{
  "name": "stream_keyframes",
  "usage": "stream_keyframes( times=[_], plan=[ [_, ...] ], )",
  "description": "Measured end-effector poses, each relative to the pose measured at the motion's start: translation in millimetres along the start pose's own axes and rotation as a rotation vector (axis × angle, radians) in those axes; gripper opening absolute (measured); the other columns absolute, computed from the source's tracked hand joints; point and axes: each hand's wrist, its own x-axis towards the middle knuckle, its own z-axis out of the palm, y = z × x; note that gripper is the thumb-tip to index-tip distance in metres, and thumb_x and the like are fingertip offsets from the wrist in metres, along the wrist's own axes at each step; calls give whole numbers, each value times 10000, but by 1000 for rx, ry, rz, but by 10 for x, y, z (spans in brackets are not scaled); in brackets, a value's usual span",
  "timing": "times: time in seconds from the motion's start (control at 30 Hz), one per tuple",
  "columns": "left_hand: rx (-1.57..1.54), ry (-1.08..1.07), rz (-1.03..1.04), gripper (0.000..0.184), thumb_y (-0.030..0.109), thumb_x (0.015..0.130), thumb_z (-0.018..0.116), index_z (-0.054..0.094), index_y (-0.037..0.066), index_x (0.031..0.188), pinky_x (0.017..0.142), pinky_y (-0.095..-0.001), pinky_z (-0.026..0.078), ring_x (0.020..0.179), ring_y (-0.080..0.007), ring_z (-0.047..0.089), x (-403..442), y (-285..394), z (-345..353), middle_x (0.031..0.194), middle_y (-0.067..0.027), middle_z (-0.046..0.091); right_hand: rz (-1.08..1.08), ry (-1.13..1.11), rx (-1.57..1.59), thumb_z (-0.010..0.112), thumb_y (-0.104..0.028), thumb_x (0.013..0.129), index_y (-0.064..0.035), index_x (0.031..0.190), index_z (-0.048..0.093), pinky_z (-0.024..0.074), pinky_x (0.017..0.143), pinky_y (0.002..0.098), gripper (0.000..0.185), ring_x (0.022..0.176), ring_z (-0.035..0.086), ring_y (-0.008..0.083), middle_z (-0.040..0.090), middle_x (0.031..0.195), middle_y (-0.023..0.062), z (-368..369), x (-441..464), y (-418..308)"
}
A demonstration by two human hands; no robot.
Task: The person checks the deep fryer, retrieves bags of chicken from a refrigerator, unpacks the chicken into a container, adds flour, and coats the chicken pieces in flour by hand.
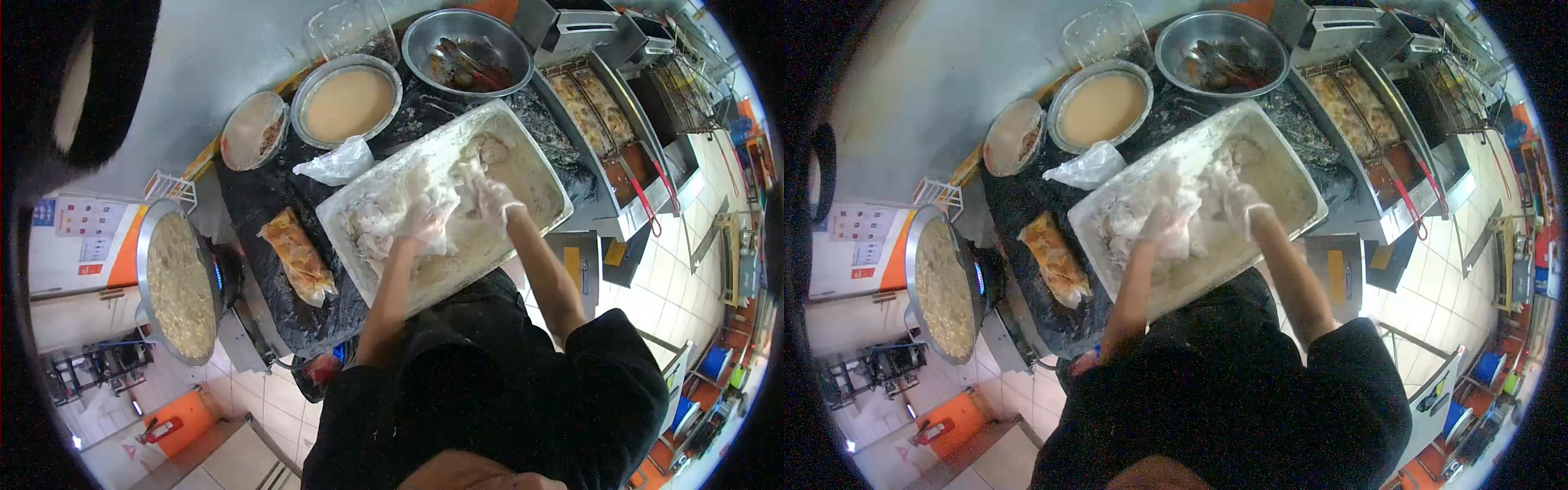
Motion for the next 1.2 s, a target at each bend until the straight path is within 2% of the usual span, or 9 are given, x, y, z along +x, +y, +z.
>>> stream_keyframes(
  times=[0.07,0.13,0.3,0.4,0.67,0.83,1.07,1.13,1.2],
  plan=[
    [623,118,524,275,280,821,600,640,70,993,711,-374,487,865,-232,613,-188,-76,89,860,-129,628,-48,-32,132,610,-361,875,-60,1231,551,483,800,364,470,971,575,226,603,1133,115,-6,2,197],
    [739,41,167,289,300,766,643,649,147,1011,756,-400,499,862,-273,619,-470,98,-66,850,-104,650,-791,-42,-663,548,-242,909,-10,1262,488,459,868,334,427,964,592,316,600,1156,146,-671,612,636],
    [774,39,-76,245,243,751,638,641,98,949,697,-393,508,799,-266,634,-942,-179,-20,841,-92,654,-483,726,-1095,642,-388,783,-16,1185,522,508,763,405,561,851,620,354,621,1047,170,-134,-516,-448],
    [836,89,-130,183,195,746,625,653,78,884,661,-394,512,774,-261,641,-963,-45,-12,811,-109,650,-136,-68,-1406,652,-402,773,-38,1088,603,522,737,368,485,885,632,250,622,1055,154,313,-373,-100],
    [395,2,-158,345,222,768,622,587,-4,1025,724,-421,502,836,-370,629,-642,-519,56,884,-206,640,-644,-376,-1859,464,-183,888,-37,1005,617,499,564,366,242,626,581,249,602,696,125,618,-154,375],
    [276,-77,-609,425,278,759,644,578,-21,1053,845,-441,469,997,-404,585,-492,248,-118,1060,-262,604,-343,-309,-1267,571,-197,852,-58,978,643,509,599,332,201,666,595,212,646,769,105,519,-89,383],
    [398,-203,-207,445,358,746,591,621,46,1062,877,-436,459,1046,-378,575,-664,-699,401,1145,-232,583,-499,-243,-1340,669,-122,812,-54,841,679,515,627,288,74,698,612,151,665,784,65,48,-68,-78],
    [357,-316,-299,427,357,745,592,640,39,1026,872,-433,463,1025,-379,585,-690,-440,331,1147,-232,582,-332,-302,-652,605,-119,855,-60,981,655,515,714,287,148,787,612,164,659,933,68,-300,35,-203],
    [266,-333,-351,406,359,760,583,653,33,992,855,-437,469,977,-386,601,-730,-321,285,1103,-229,602,-422,-205,-852,561,-161,877,-75,1042,640,491,787,311,202,877,600,190,637,1022,81,-452,164,-164]
  ],
)
